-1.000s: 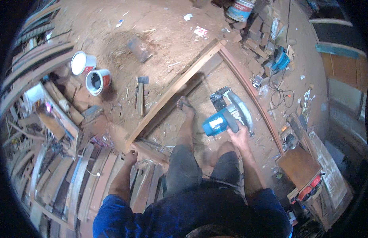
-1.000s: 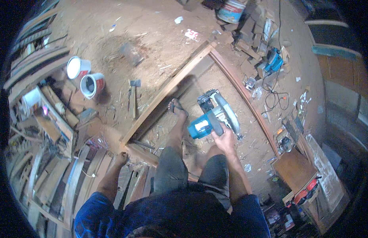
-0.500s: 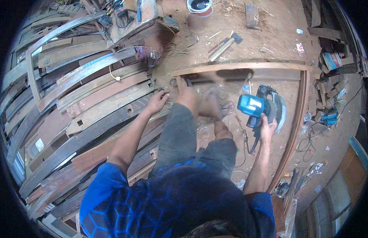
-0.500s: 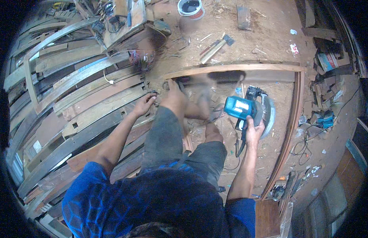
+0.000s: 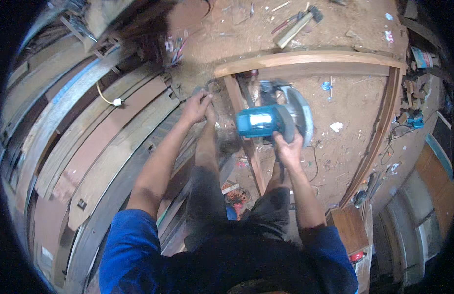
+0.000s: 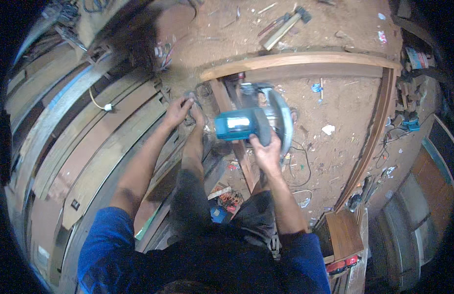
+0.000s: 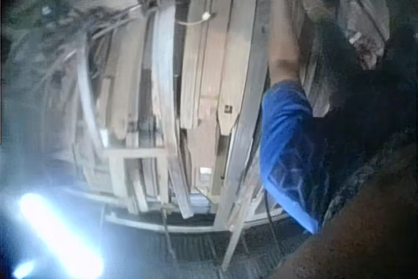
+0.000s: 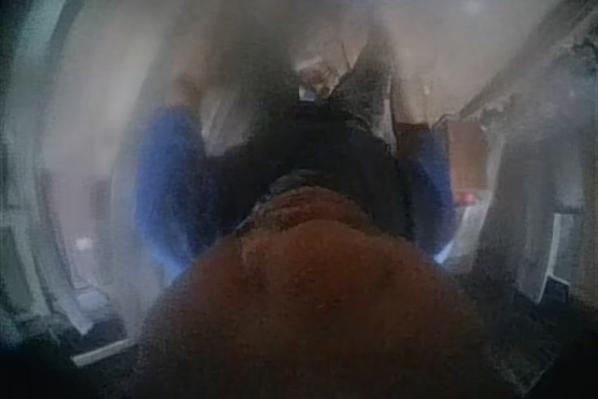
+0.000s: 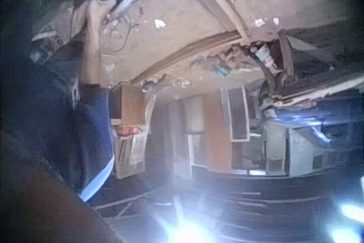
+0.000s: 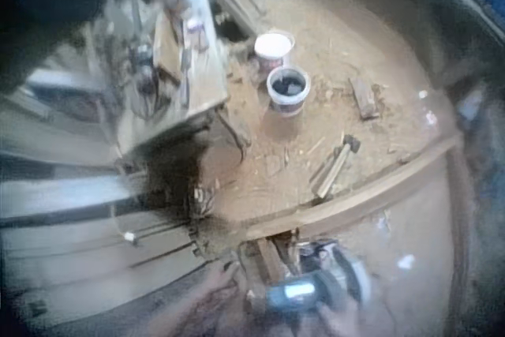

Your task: The person hammers nails into a wooden frame on the floor to secure the joints. They then retrieve a circular saw and cut a piece of wood to size, placing it into the frame structure.

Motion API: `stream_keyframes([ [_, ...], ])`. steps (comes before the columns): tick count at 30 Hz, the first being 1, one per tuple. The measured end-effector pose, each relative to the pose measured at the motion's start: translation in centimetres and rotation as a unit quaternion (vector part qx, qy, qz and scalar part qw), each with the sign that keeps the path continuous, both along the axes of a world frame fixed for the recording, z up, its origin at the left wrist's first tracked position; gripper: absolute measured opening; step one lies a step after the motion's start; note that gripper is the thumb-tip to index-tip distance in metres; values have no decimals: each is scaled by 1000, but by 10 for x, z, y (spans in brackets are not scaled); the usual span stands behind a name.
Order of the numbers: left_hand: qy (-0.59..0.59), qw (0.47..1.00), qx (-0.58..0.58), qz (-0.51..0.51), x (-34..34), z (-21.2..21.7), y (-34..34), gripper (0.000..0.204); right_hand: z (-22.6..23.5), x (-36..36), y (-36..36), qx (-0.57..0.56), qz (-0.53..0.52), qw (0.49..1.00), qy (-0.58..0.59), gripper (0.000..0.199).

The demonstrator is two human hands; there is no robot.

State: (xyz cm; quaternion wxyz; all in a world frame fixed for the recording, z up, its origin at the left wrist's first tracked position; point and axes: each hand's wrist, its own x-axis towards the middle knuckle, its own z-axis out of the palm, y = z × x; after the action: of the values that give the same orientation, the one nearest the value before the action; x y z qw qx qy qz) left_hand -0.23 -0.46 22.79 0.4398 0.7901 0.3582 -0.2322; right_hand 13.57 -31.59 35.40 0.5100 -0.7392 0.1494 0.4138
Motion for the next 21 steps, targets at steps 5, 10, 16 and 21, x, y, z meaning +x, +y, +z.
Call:
stream_keyframes([
  [5,4,996,-62,70,-43,-121,39,55,-97,-87,97,51,34,998,28,37],
  [10,10,977,-144,155,-54,-162,55,56,-164,-151,148,76,129,987,-59,49],
  [16,56,961,-241,125,-38,-217,86,45,-232,-189,166,27,148,980,-128,61],
  [21,-5,962,-244,123,-27,-228,76,56,-256,-212,176,24,129,975,-178,63],
])
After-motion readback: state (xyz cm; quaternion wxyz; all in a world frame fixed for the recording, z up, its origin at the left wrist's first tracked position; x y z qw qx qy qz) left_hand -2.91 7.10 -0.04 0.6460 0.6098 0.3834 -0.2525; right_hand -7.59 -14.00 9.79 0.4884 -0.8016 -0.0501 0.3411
